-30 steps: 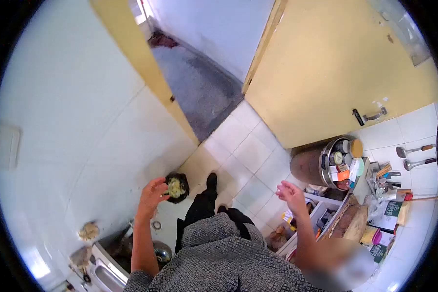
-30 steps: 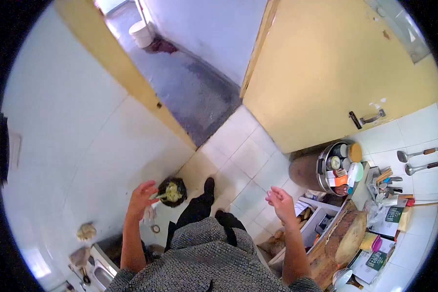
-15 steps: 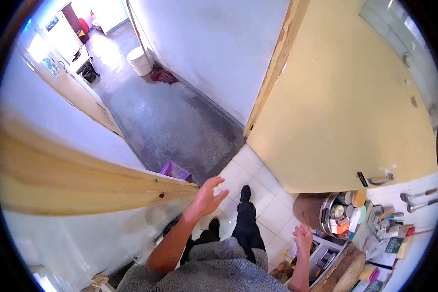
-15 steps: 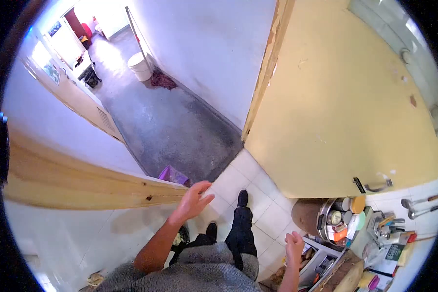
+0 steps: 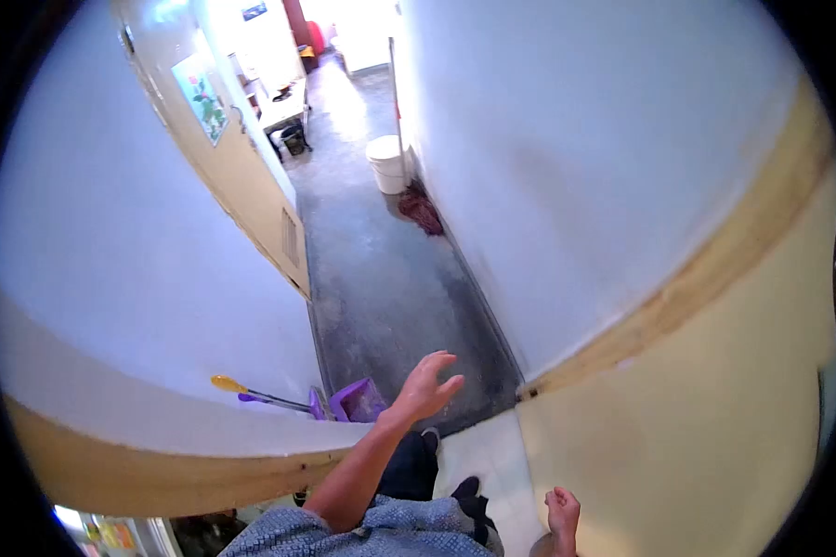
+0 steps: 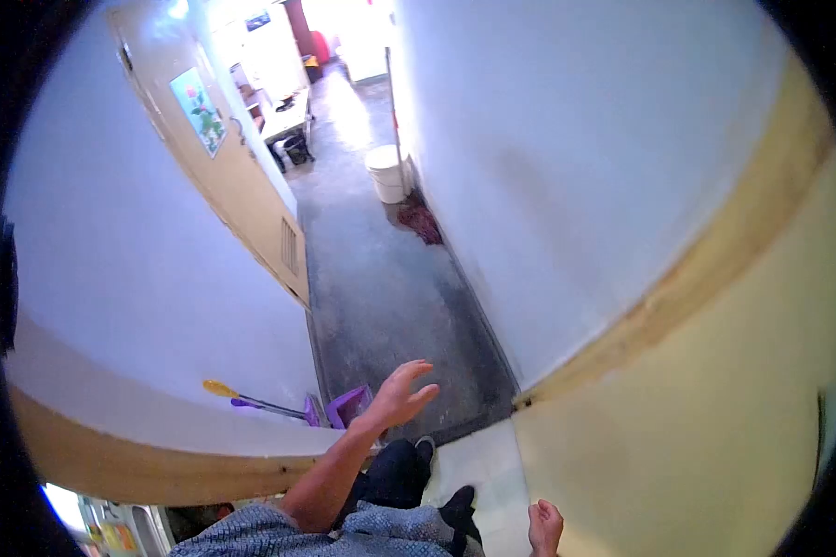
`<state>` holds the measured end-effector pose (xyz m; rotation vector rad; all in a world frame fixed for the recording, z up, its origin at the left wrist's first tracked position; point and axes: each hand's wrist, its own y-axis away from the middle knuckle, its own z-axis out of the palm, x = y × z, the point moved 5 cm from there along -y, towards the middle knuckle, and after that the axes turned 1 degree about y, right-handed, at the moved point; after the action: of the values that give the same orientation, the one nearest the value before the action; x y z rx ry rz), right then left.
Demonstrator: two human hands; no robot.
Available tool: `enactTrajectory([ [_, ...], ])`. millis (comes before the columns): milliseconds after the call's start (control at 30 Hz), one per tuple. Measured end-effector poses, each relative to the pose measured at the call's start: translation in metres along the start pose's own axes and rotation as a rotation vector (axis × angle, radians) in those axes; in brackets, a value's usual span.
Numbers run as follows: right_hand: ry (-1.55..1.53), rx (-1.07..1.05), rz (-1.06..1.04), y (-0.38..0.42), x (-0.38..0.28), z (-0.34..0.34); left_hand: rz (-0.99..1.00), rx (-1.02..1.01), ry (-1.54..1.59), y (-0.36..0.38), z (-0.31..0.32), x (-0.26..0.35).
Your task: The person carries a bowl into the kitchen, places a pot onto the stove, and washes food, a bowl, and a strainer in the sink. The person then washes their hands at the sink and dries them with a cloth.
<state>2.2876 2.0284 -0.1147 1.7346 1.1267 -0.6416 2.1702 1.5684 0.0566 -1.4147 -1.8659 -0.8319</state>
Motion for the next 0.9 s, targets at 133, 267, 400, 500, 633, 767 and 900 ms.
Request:
enactTrajectory([
  [133, 0.051, -0.087, -0.086, -0.098, -0.090, 0.051, -0.186, 0.207, 0.118, -0.053, -0.062, -0.079],
  [267, 0.219, -0.205, -0.234, -0.162, -0.174, 0.103, -0.283, 0.435, 0.075, -0.104, -0.132, -0.174],
  [400, 0.164, -0.344, -0.129, -0.246, -0.214, 0.160, -0.449, 0.540, 0.177, -0.151, -0.214, -0.211],
  [500, 0.249, -0.389, -0.017, -0.296, -0.243, 0.201, -0.510, 0.575, 0.188, -0.174, -0.262, -0.225],
  [633, 0.411, -0.439, 0.167, -0.332, -0.292, 0.257, -0.545, 0.561, 0.477, -0.215, -0.324, -0.247],
  [767, 0.429, -0.500, 0.503, -0.395, -0.253, 0.304, -0.502, 0.677, 1.352, -0.249, -0.355, -0.299],
  [900, 0.515, -0.680, 0.511, -0.486, -0.212, 0.362, -0.980, 0.277, -0.311, -0.237, -0.320, -0.484],
])
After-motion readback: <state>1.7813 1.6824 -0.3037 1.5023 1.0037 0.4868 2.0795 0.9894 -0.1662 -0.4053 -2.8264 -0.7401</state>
